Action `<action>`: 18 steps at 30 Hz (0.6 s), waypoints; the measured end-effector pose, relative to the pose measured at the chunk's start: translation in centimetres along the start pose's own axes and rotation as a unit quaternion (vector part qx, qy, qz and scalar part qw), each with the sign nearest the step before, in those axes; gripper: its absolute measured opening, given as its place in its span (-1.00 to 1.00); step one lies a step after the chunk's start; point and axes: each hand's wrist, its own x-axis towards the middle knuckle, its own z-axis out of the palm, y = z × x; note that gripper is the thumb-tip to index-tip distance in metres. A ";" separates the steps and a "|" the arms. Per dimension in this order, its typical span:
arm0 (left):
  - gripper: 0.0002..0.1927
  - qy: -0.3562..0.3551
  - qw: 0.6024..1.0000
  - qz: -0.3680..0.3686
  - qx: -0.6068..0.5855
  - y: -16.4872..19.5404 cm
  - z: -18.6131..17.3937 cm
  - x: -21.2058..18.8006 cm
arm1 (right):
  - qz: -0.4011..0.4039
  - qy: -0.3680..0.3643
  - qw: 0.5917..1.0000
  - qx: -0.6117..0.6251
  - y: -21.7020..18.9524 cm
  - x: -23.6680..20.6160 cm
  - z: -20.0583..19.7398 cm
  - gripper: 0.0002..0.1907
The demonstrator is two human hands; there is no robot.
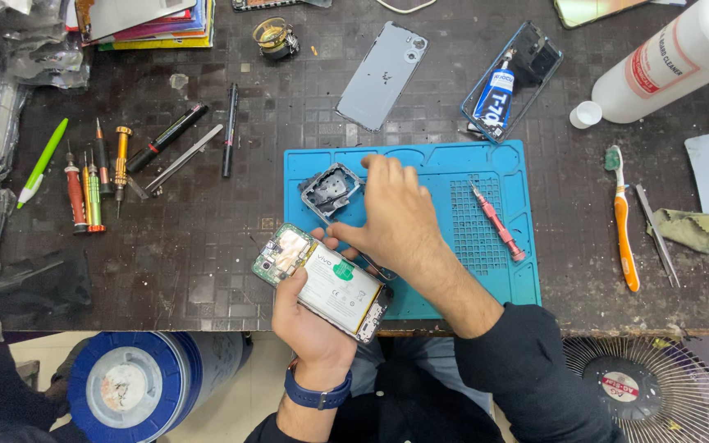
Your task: The person uses a screwdriver to remove screws from a smartphone placed on a blue mat. They then use their fingers to pry and separate the phone's back cover from the frame, exposing the internal components.
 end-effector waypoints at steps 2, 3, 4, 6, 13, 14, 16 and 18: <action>-0.43 0.000 1.000 0.001 0.002 -0.1 -0.1 -0.1 | 0.003 -0.010 1.000 -0.028 -0.2 0.4 0.1 -0.05; -0.43 0.000 1.000 0.001 0.003 -0.1 -0.1 -0.1 | 0.004 -0.015 0.999 -0.043 -0.3 0.5 0.1 -0.06; -0.42 0.001 1.000 0.000 -0.002 -0.1 -0.1 -0.1 | 0.000 -0.021 0.999 -0.043 -0.3 0.6 0.1 -0.07; -0.42 0.003 1.000 -0.004 -0.012 -0.1 0.0 -0.2 | -0.006 -0.034 0.998 -0.045 -0.3 0.7 0.2 -0.11; -0.39 0.004 0.999 -0.013 -0.030 0.0 0.3 -0.2 | -0.144 0.053 0.988 0.017 0.4 1.8 0.7 -0.29; -0.38 0.006 0.999 -0.012 -0.030 0.1 0.3 -0.3 | -0.163 0.073 0.984 0.021 0.6 1.6 0.5 -0.31; -0.37 0.016 0.999 -0.004 -0.029 0.3 0.3 -0.4 | -0.167 0.071 0.983 0.026 0.9 1.3 -0.3 -0.29; -0.36 0.032 0.999 0.004 -0.026 0.5 0.3 -0.5 | -0.133 0.023 0.991 0.026 1.4 0.3 -1.3 -0.19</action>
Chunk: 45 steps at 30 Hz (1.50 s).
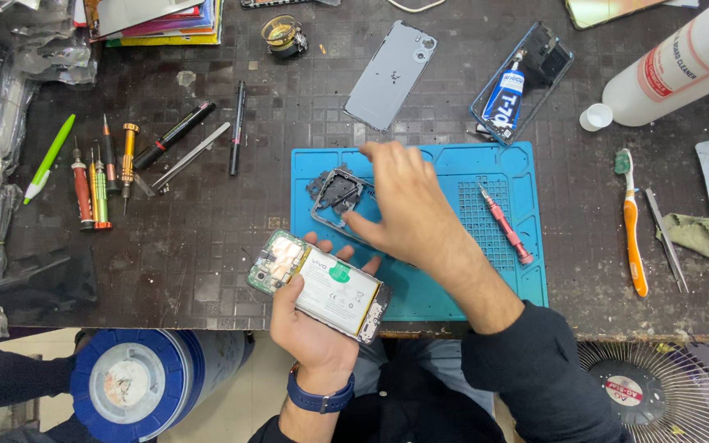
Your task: The person uses a screwdriver to remove screws from a smartphone placed on a blue mat. They then use their fingers to pry and separate the phone's back cover from the frame, exposing the internal components.
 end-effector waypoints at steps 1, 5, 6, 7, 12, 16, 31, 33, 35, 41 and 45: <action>-0.36 -0.002 1.000 0.008 0.003 0.2 0.0 0.0 | 0.003 -0.018 1.000 -0.023 0.0 -0.4 -0.4 -0.12; -0.35 -0.011 0.999 0.033 0.018 0.8 -0.1 0.0 | 0.020 -0.092 0.989 -0.113 -0.1 -1.9 -1.3 0.09; -0.35 -0.014 0.999 0.039 0.022 1.0 -0.1 0.1 | 0.025 -0.110 0.985 -0.134 -0.1 -2.0 -1.3 0.12; -0.35 -0.015 0.999 0.040 0.025 1.1 0.0 0.1 | 0.030 -0.116 0.985 -0.122 0.0 -2.0 -1.3 0.08; -0.34 -0.041 0.998 0.030 0.025 1.5 0.3 0.1 | 0.064 -0.158 0.982 -0.084 0.7 -1.7 -1.0 -0.07; -0.33 -0.062 0.997 0.022 0.031 1.7 0.5 0.2 | 0.026 -0.104 0.993 -0.058 1.6 -0.6 -0.8 -0.08; -0.35 -0.232 0.962 -0.130 0.063 -0.6 0.9 2.9 | 0.273 0.035 0.934 -0.227 2.6 -7.8 -5.5 -0.55; -0.31 -0.260 0.946 -0.181 0.071 -1.1 1.1 3.4 | 0.304 0.013 0.932 -0.198 2.9 -8.6 -5.3 -0.64; -0.23 -0.273 0.932 -0.221 0.085 -1.7 1.3 3.9 | 0.287 0.041 0.939 -0.187 3.3 -9.3 -5.1 -0.75; -0.10 -0.306 0.905 -0.271 0.121 -2.5 1.2 5.0 | 0.340 0.098 0.920 -0.167 5.8 -11.3 -6.2 -0.82; -0.09 -0.306 0.904 -0.270 0.130 -2.7 1.0 5.1 | 0.353 0.143 0.899 -0.217 8.5 -12.2 -7.5 -0.81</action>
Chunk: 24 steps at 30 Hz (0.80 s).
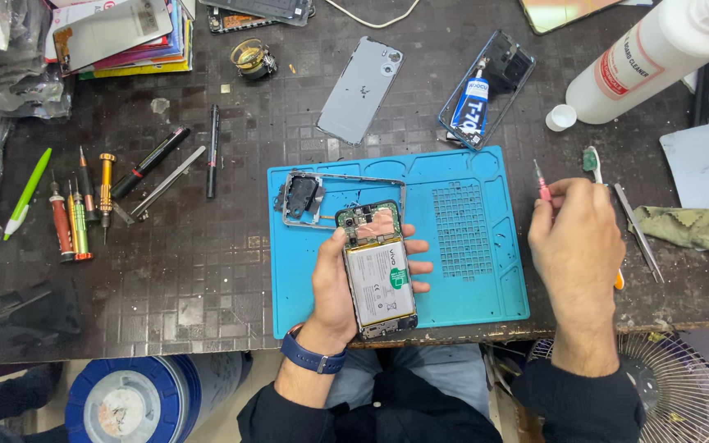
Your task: The person uses a screwdriver to remove screws from a smartphone placed on a blue mat. They then use their fingers to pry and separate the phone's back cover from the frame, exposing the internal components.
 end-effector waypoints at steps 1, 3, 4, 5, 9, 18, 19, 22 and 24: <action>-0.09 0.001 1.000 0.004 0.007 -0.1 0.0 0.0 | -0.001 -0.003 1.000 -0.013 0.6 0.4 0.0 -0.81; -0.09 0.002 1.000 0.012 0.022 -0.2 -0.1 0.1 | -0.003 -0.007 0.999 -0.038 1.4 1.1 0.3 -0.81; -0.08 0.005 1.000 0.009 0.019 -0.2 -0.1 0.1 | -0.025 0.014 0.998 -0.062 1.5 1.4 0.4 -0.76; -0.08 0.008 1.000 0.007 0.015 -0.2 -0.1 0.1 | -0.048 0.035 0.995 -0.085 1.5 1.6 0.4 -0.72; -0.06 0.005 1.000 0.009 0.019 -0.5 -0.3 0.1 | -0.101 0.038 0.994 -0.018 -0.1 1.9 -0.9 -0.61; -0.03 0.010 0.999 -0.013 0.037 -0.7 -0.5 0.1 | -0.356 -0.185 0.853 0.333 -9.6 4.6 -2.8 -0.68; -0.03 0.007 0.999 -0.015 0.042 -0.8 -0.4 0.1 | -0.383 -0.179 0.844 0.330 -10.5 4.5 -2.6 -0.68; -0.02 0.001 0.999 -0.024 0.046 -0.7 -0.4 0.0 | -0.441 -0.164 0.828 0.306 -12.2 4.7 -2.0 -0.72; -0.02 0.001 0.999 -0.033 0.033 -0.7 -0.5 0.0 | -0.455 -0.158 0.833 0.273 -12.6 4.9 -1.7 -0.78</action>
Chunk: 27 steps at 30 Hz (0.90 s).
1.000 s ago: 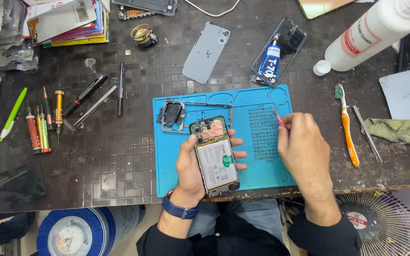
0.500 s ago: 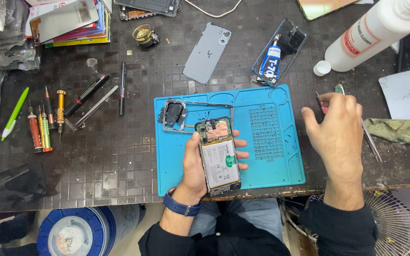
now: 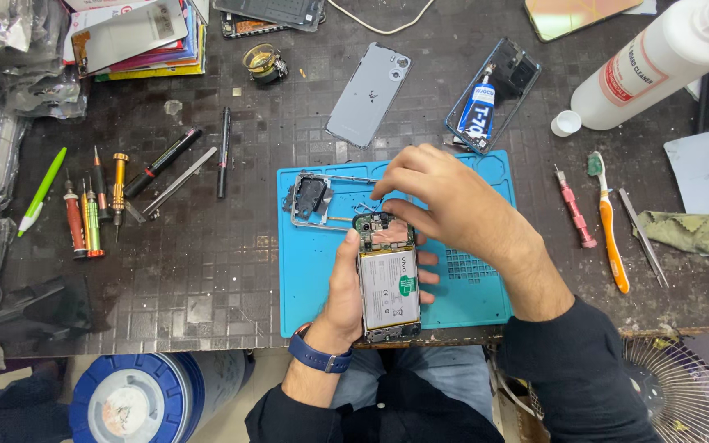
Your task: The person uses a screwdriver to remove screws from a smartphone placed on a blue mat. They then use their fingers to pry and separate the phone's back cover from the frame, exposing the internal components.
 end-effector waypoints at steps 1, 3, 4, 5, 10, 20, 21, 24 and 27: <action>-0.03 0.001 1.000 0.000 0.004 0.0 0.0 0.0 | 0.004 -0.002 1.000 0.001 0.1 0.1 0.1 -0.80; -0.03 0.003 1.000 -0.001 0.011 0.0 -0.1 0.0 | 0.011 -0.007 1.000 0.003 0.4 0.2 0.3 -0.83; -0.03 0.004 1.000 -0.001 0.016 0.0 -0.1 0.0 | 0.004 -0.005 1.000 0.001 0.5 0.3 0.4 -0.84; -0.03 0.005 1.000 -0.002 0.020 -0.1 -0.1 0.0 | -0.002 -0.003 1.000 0.000 0.5 0.3 0.5 -0.85; -0.03 -0.023 1.000 -0.004 0.007 -0.1 -0.3 -0.1 | 0.017 0.069 0.997 -0.023 0.3 0.6 1.1 -0.88; -0.04 -0.019 1.000 0.003 0.009 -0.1 -0.2 -0.2 | 0.260 0.245 0.930 -0.083 2.5 -3.0 -2.5 -0.91; -0.04 -0.020 1.000 0.007 0.015 -0.1 -0.3 -0.2 | 0.269 0.253 0.920 -0.133 2.9 -3.9 -3.0 -0.92; -0.04 -0.018 1.000 0.005 0.008 -0.1 -0.3 -0.1 | 0.307 0.241 0.884 -0.257 3.5 -7.3 -4.1 -0.93; -0.05 -0.018 1.000 0.008 0.006 -0.1 -0.3 -0.1 | 0.372 0.216 0.854 -0.291 3.6 -10.1 -4.1 -0.88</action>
